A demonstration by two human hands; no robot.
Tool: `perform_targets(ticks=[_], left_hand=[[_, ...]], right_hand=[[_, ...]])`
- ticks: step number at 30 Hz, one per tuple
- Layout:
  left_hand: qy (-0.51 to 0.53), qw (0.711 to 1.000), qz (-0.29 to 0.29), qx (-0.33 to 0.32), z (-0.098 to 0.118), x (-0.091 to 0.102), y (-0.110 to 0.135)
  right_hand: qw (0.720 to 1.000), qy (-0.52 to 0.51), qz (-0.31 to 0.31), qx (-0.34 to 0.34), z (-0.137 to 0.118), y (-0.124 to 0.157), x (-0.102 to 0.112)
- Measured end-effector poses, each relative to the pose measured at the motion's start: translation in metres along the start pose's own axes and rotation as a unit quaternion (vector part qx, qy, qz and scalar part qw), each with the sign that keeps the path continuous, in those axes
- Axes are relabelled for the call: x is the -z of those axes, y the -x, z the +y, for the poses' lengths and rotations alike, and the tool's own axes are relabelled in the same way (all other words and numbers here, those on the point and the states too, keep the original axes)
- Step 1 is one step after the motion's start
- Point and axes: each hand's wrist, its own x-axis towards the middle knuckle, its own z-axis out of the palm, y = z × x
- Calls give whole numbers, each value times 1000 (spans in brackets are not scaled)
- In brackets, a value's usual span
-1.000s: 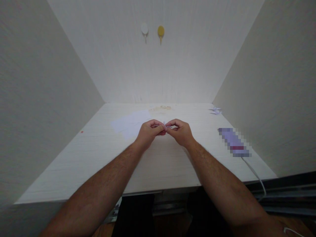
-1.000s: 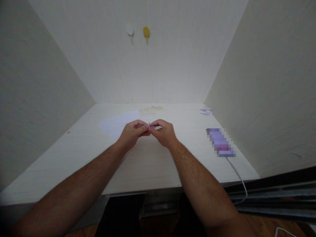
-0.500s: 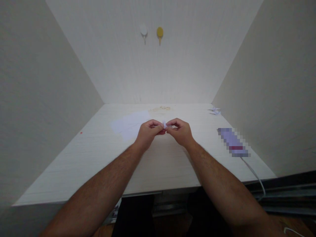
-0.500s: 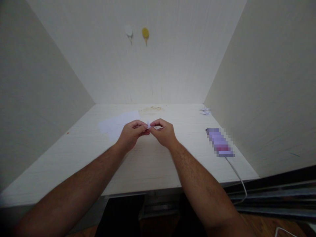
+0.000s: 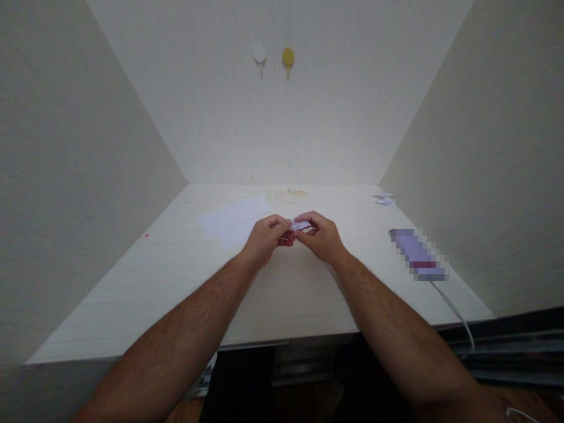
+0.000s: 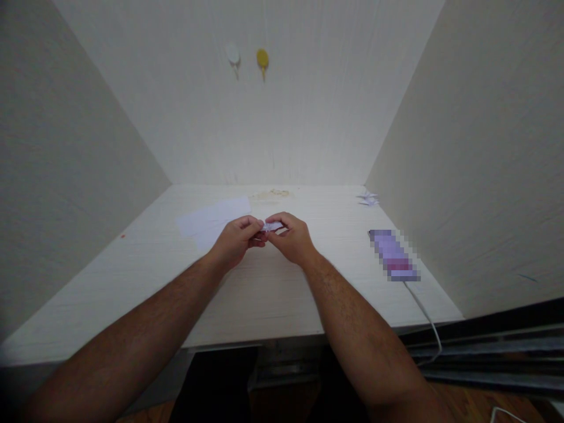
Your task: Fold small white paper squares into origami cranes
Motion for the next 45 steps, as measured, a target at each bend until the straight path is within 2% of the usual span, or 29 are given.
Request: perform_targets(ticks=[10, 14, 16, 18, 21, 24, 27, 31, 35, 40, 43, 45], left_hand=[[9, 1000, -18, 4, 0, 3, -2], [-74, 995, 26, -62, 0, 5, -2], [-174, 975, 62, -125, -2, 6, -3], [-276, 934, 84, -210, -4, 7, -3], [-365, 868, 61, -331, -8, 9, -4], [-392, 832, 31, -391, -12, 11, -4], [-394, 821, 31, -412, -12, 10, -3], [-355, 846, 18, -397, -11, 6, 0], [-305, 890, 46, -337, -13, 2, 0], [-153, 975, 62, -152, -12, -2, -3], [-61, 995, 54, -51, -9, -6, -2], [-56, 997, 49, -11, -9, -6, -2]], right_hand=[[1000, 9, 1, 1, 3, -1, 0], [999, -3, 33, 24, 0, -4, 2], [997, 7, 72, 30, -1, -6, 4], [994, 24, 105, 26, -1, -8, 6], [991, 35, 127, 14, 0, -9, 6], [993, 35, 112, 3, 2, -8, 5], [994, 50, 94, 1, 3, -7, 4], [995, 43, 93, 0, 2, -7, 3], [994, 52, 95, 6, 3, -6, 3], [989, 90, 114, 31, 4, -5, 4], [982, 126, 117, 72, 4, -3, 3], [979, 146, 102, 100, 3, -2, 3]])
